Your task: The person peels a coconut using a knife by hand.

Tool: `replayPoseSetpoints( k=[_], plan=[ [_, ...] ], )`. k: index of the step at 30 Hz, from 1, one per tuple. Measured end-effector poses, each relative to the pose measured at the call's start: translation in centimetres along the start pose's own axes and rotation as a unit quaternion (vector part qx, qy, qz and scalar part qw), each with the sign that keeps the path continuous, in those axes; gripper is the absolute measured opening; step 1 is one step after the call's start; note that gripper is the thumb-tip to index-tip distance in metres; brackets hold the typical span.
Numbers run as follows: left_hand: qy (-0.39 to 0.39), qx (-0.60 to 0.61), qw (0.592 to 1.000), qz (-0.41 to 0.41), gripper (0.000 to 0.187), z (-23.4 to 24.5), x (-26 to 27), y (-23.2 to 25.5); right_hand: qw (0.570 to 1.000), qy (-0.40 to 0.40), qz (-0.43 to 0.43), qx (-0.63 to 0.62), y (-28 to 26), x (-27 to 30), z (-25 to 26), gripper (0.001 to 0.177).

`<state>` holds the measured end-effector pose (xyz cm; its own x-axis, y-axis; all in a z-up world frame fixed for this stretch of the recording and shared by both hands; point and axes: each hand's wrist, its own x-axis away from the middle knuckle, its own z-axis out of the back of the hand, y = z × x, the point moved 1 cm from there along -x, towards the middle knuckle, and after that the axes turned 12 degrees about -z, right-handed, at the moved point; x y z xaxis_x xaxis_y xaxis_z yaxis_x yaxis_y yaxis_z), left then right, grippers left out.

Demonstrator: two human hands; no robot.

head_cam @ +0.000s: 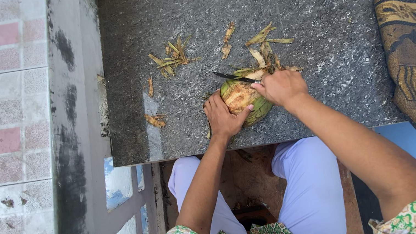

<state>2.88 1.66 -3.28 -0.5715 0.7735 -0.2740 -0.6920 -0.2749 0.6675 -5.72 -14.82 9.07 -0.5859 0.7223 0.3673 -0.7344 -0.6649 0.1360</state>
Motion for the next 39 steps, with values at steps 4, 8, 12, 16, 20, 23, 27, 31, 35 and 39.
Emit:
replayPoseSetpoints(
  k=[4,8,12,16,20,23,27,31,35,39],
  plan=[
    [0.009,-0.006,1.0,-0.013,0.111,0.0,-0.1,-0.1,1.0,0.013,0.009,-0.002,-1.1,-0.4,0.1,0.064],
    [0.012,0.006,1.0,-0.001,0.111,-0.1,-0.3,-0.2,1.0,-0.011,0.0,0.007,-1.2,-0.5,0.4,0.068],
    [0.008,0.004,1.0,-0.005,0.112,-0.5,0.1,-0.4,1.0,-0.014,-0.007,-0.011,0.7,0.6,-0.3,0.064],
    [0.013,-0.01,1.0,-0.018,0.112,-0.4,0.2,-0.4,1.0,0.024,0.002,-0.005,-0.6,-0.3,-0.9,0.062],
    [0.029,-0.006,0.999,-0.023,0.112,-0.4,-0.3,-0.4,1.0,0.019,-0.005,0.024,-0.9,-1.1,-1.0,0.065],
    [0.024,-0.002,1.0,-0.013,0.111,-0.6,0.6,-0.4,0.999,0.01,-0.012,0.03,0.7,0.1,-1.6,0.069],
    [0.018,-0.003,1.0,-0.024,0.113,-0.3,-0.1,-0.3,0.999,0.049,-0.006,-0.013,-0.1,0.0,-1.1,0.064],
    [0.022,-0.003,1.0,-0.017,0.11,-0.7,0.7,-0.3,1.0,0.014,-0.018,-0.004,-1.9,-0.6,-1.0,0.069],
    [0.026,0.003,1.0,-0.018,0.11,-0.3,-0.1,-0.4,1.0,0.0,-0.016,-0.017,-0.2,0.0,0.0,0.066],
    [0.004,0.004,1.0,0.003,0.113,-0.4,0.2,-0.3,0.999,-0.01,-0.035,-0.029,0.3,1.0,-0.4,0.062]
  ],
)
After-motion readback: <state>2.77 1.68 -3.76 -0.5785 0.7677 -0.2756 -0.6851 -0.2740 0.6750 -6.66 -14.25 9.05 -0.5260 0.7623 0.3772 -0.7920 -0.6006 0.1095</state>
